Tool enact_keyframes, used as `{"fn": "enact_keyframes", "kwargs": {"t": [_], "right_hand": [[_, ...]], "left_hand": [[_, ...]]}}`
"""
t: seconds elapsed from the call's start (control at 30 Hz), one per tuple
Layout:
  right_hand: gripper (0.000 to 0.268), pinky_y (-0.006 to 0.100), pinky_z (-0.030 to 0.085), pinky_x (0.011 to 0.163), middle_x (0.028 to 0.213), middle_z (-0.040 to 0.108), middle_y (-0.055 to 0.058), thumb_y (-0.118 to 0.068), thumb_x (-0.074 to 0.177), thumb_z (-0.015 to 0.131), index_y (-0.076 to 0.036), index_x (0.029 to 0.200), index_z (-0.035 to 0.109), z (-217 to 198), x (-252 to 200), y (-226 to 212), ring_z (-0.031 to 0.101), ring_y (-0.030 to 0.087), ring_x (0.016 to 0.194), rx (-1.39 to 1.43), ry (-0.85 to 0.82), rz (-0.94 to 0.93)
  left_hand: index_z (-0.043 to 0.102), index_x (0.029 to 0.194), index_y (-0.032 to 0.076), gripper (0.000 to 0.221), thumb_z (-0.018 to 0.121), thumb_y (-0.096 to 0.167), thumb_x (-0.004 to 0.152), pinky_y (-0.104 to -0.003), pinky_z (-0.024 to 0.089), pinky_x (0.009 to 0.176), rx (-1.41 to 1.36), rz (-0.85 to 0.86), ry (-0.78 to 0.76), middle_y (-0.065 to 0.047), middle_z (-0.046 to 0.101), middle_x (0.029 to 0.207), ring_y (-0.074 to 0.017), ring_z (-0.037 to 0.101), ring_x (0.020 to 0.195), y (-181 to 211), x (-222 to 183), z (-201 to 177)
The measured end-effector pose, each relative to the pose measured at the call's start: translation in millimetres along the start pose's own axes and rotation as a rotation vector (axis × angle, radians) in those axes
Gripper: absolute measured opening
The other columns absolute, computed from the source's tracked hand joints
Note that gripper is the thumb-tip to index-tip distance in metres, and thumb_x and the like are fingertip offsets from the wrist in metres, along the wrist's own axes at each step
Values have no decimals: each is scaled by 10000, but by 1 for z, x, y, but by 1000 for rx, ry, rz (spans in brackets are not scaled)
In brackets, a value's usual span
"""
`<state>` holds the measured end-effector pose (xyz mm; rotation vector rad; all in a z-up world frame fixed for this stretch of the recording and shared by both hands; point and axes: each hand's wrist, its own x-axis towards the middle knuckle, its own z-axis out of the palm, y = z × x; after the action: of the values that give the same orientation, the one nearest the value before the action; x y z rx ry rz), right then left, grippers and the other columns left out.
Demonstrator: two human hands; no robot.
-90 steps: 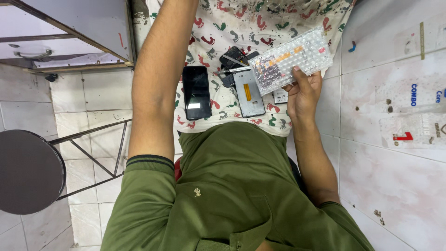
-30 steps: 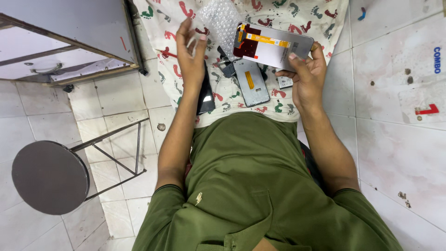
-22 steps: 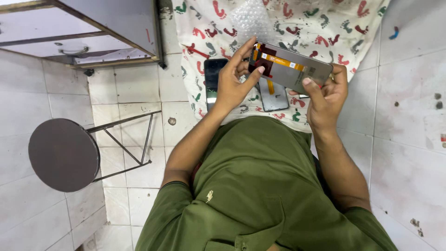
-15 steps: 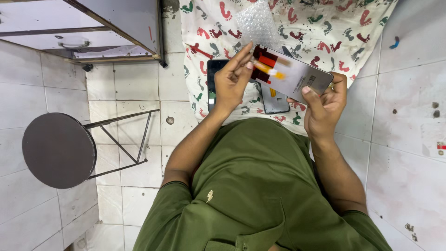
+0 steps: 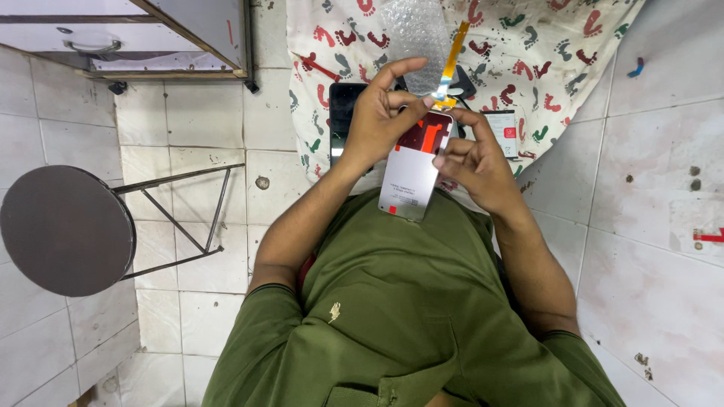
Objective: The person disassembles a smartphone, removes the old battery, and installs a new battery. They peel protective films from the new battery, place it into the phone chassis, and connect the battery ribbon cable to the motherboard.
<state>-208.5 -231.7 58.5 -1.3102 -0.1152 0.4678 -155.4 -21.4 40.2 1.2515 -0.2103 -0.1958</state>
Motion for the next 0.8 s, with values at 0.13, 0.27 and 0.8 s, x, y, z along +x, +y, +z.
{"fn": "enact_keyframes", "kwargs": {"t": [0.13, 0.27, 0.8], "right_hand": [[412, 240, 544, 912, 1129, 717, 70, -132, 1082, 607, -32, 1443, 436, 2, 10, -5, 681, 92, 1032, -19, 151, -144], [205, 239, 540, 959, 1150, 693, 46, -144, 1139, 592, -1, 1282, 560, 8, 15, -2, 650, 75, 1063, -35, 199, -301], [189, 205, 507, 860, 1079, 657, 17, -125, 1079, 680, 28, 1184, 643, 12, 15, 11, 614, 44, 954, -126, 221, -419]], "left_hand": [[463, 1453, 40, 492, 727, 53, 1038, -174, 399, 663, 44, 75, -45, -48, 759, 913, 6, 587, 761, 15, -6, 19], [486, 1407, 57, 435, 715, 72, 1038, -171, 360, 614, 373, 162, 26, -8, 793, 882, 1, 528, 688, 35, -14, 30], [668, 1217, 53, 265, 793, 91, 986, -385, 563, 1069, 727, 567, -127, -78, 724, 1211, -270, 677, 1231, 78, -2, 14]]}}
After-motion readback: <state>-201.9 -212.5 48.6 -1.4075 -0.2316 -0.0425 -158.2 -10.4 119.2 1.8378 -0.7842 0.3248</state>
